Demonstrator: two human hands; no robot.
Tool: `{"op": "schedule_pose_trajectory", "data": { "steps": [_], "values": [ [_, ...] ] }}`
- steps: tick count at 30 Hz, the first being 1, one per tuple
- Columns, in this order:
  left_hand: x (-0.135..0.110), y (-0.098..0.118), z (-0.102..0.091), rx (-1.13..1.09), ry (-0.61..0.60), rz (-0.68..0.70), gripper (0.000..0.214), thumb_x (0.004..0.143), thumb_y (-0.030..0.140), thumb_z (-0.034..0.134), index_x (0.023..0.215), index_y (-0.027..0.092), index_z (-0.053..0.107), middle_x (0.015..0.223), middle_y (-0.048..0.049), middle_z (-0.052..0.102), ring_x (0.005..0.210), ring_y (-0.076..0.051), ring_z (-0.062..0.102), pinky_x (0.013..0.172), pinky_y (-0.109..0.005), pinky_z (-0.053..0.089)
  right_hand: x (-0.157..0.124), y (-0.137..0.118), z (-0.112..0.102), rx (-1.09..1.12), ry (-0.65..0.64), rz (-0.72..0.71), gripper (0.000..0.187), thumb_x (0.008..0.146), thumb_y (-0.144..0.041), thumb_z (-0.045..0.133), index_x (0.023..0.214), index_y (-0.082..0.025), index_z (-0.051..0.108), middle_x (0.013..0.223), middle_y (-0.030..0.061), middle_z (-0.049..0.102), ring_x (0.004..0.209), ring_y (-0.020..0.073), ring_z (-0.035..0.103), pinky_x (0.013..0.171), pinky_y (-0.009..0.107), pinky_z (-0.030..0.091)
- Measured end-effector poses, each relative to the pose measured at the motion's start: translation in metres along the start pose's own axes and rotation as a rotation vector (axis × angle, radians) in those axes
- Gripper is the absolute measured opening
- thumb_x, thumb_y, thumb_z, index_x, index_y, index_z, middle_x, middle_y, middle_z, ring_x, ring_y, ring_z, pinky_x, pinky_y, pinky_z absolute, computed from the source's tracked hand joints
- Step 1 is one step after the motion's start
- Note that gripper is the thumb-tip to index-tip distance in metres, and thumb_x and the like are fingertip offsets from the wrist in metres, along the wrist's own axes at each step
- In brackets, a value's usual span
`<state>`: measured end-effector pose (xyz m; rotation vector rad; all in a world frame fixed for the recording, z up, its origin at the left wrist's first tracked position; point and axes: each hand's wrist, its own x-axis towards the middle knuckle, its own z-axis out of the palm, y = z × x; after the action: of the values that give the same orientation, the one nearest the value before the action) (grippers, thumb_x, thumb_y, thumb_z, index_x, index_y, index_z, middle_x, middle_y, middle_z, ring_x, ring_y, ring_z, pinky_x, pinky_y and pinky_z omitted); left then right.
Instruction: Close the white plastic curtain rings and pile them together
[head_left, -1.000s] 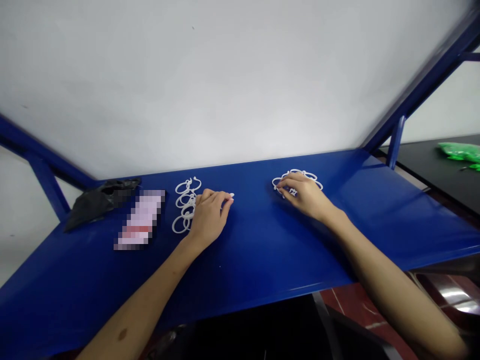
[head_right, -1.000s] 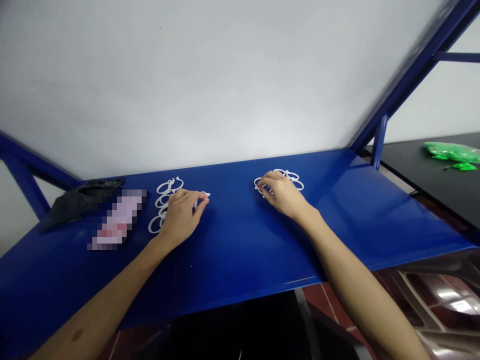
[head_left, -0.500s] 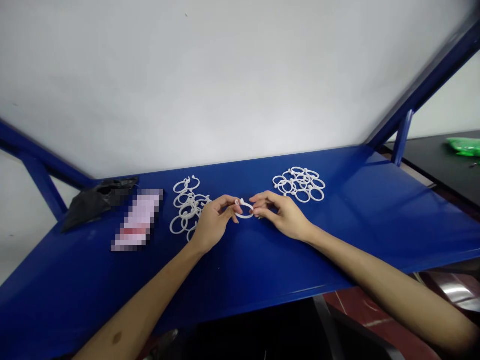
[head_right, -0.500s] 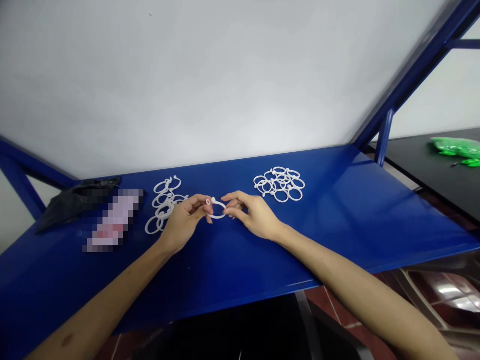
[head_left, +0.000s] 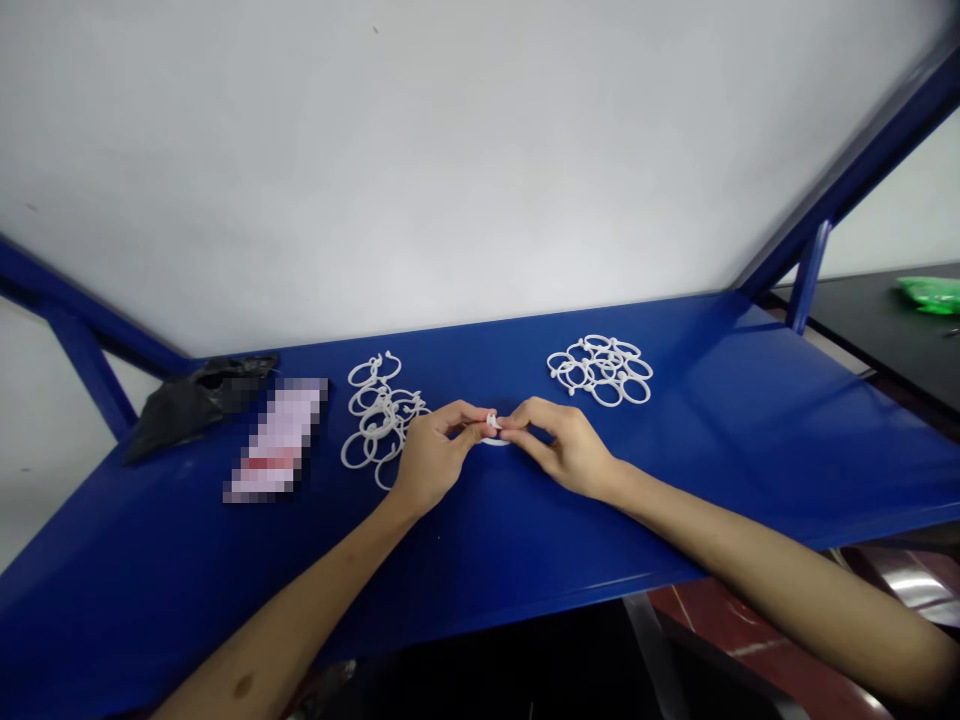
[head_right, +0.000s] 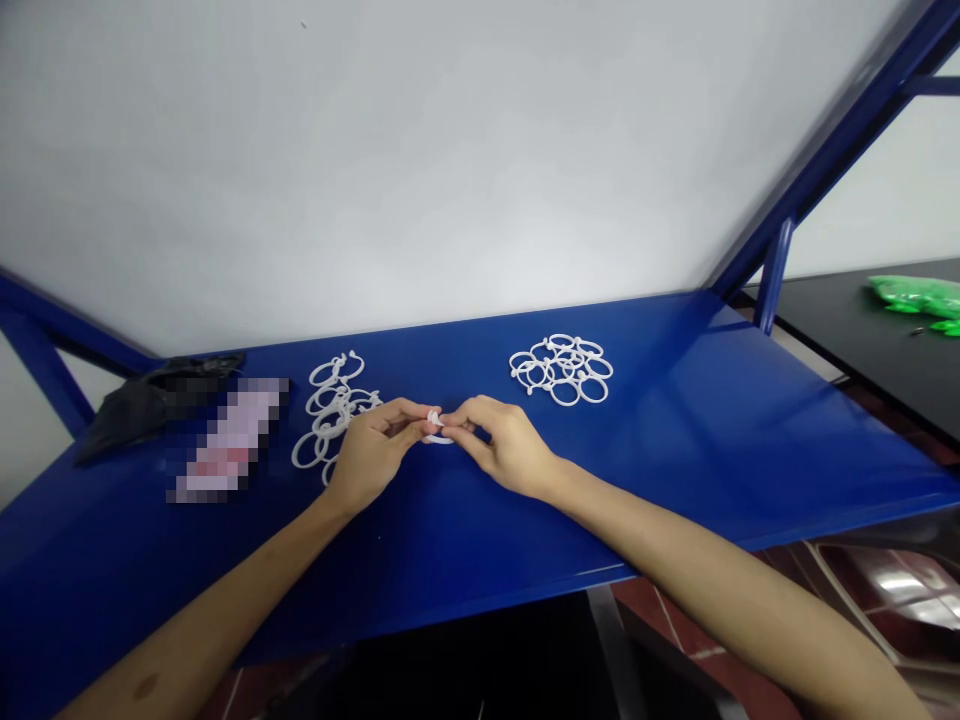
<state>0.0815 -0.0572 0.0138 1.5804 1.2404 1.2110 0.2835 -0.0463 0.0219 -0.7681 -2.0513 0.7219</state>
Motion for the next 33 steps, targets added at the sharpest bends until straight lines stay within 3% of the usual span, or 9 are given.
{"op": "schedule_pose_trajectory", "data": {
  "steps": [3, 7, 12, 15, 18, 21, 25, 33],
  "values": [
    [-0.004, 0.001, 0.000, 0.107, 0.009, 0.078, 0.006, 0.084, 0.027, 0.072, 0.080, 0.025, 0.076, 0.086, 0.0007, 0.079, 0.079, -0.017, 0.073, 0.079, -0.030, 0.057, -0.002, 0.002, -0.001, -0.036, -0.037, -0.081, 0.017, 0.101, -0.030, 0.055, 0.097, -0.020, 0.068, 0.091, 0.0066, 0.072, 0.084, 0.0184, 0.066, 0.078, 0.034, 0.055],
    [-0.008, 0.006, 0.000, 0.244, -0.001, 0.204, 0.014, 0.086, 0.020, 0.068, 0.075, 0.026, 0.075, 0.081, 0.0023, 0.077, 0.078, -0.016, 0.072, 0.078, -0.029, 0.057, -0.006, 0.006, -0.002, -0.119, -0.096, -0.184, 0.019, 0.103, -0.026, 0.049, 0.105, -0.020, 0.067, 0.094, 0.0086, 0.072, 0.088, 0.0200, 0.065, 0.080, 0.036, 0.055],
    [-0.005, 0.004, -0.002, 0.360, -0.062, 0.287, 0.016, 0.089, 0.022, 0.066, 0.076, 0.026, 0.075, 0.083, 0.0015, 0.075, 0.077, -0.015, 0.071, 0.080, -0.029, 0.056, -0.003, 0.008, 0.000, -0.234, -0.157, -0.205, 0.021, 0.103, -0.026, 0.046, 0.101, -0.018, 0.066, 0.090, 0.0087, 0.071, 0.082, 0.0192, 0.063, 0.075, 0.034, 0.055],
    [0.003, -0.002, -0.006, 0.494, -0.108, 0.329, 0.010, 0.091, 0.032, 0.067, 0.092, 0.026, 0.076, 0.093, -0.0015, 0.075, 0.090, -0.019, 0.069, 0.088, -0.035, 0.055, 0.006, 0.005, -0.009, -0.325, -0.120, -0.133, 0.021, 0.102, -0.028, 0.049, 0.096, -0.020, 0.067, 0.088, 0.0077, 0.070, 0.080, 0.0192, 0.065, 0.073, 0.033, 0.055],
    [0.013, -0.010, -0.016, 0.728, -0.090, 0.382, 0.027, 0.095, 0.036, 0.061, 0.117, 0.024, 0.070, 0.111, -0.0070, 0.073, 0.107, -0.025, 0.062, 0.098, -0.044, 0.049, 0.013, 0.008, -0.033, -0.473, 0.024, 0.002, 0.014, 0.096, -0.027, 0.057, 0.091, -0.022, 0.069, 0.087, 0.0073, 0.069, 0.079, 0.0202, 0.065, 0.072, 0.033, 0.053],
    [0.018, -0.016, -0.031, 0.984, -0.017, 0.356, 0.035, 0.095, 0.034, 0.056, 0.127, 0.021, 0.065, 0.122, -0.0119, 0.066, 0.117, -0.031, 0.055, 0.102, -0.049, 0.044, 0.013, 0.019, -0.061, -0.675, 0.099, 0.208, 0.010, 0.090, -0.023, 0.060, 0.084, -0.021, 0.068, 0.082, 0.0066, 0.069, 0.073, 0.0204, 0.064, 0.067, 0.033, 0.050],
    [0.019, -0.017, -0.046, 1.191, 0.001, 0.265, 0.042, 0.091, 0.036, 0.055, 0.126, 0.015, 0.066, 0.118, -0.0166, 0.063, 0.113, -0.038, 0.053, 0.095, -0.055, 0.044, 0.009, 0.031, -0.078, -0.832, 0.037, 0.404, 0.009, 0.089, -0.022, 0.057, 0.083, -0.019, 0.064, 0.083, 0.0069, 0.071, 0.073, 0.0206, 0.065, 0.065, 0.032, 0.045],
    [0.017, -0.019, -0.047, 1.246, -0.023, 0.297, 0.029, 0.091, 0.028, 0.051, 0.113, 0.021, 0.070, 0.105, -0.0124, 0.068, 0.102, -0.034, 0.056, 0.089, -0.048, 0.043, 0.010, 0.023, -0.079, -0.987, -0.058, 0.525, 0.012, 0.089, -0.024, 0.057, 0.078, -0.019, 0.061, 0.083, 0.0095, 0.070, 0.070, 0.0215, 0.063, 0.058, 0.031, 0.038]
  ]
}}
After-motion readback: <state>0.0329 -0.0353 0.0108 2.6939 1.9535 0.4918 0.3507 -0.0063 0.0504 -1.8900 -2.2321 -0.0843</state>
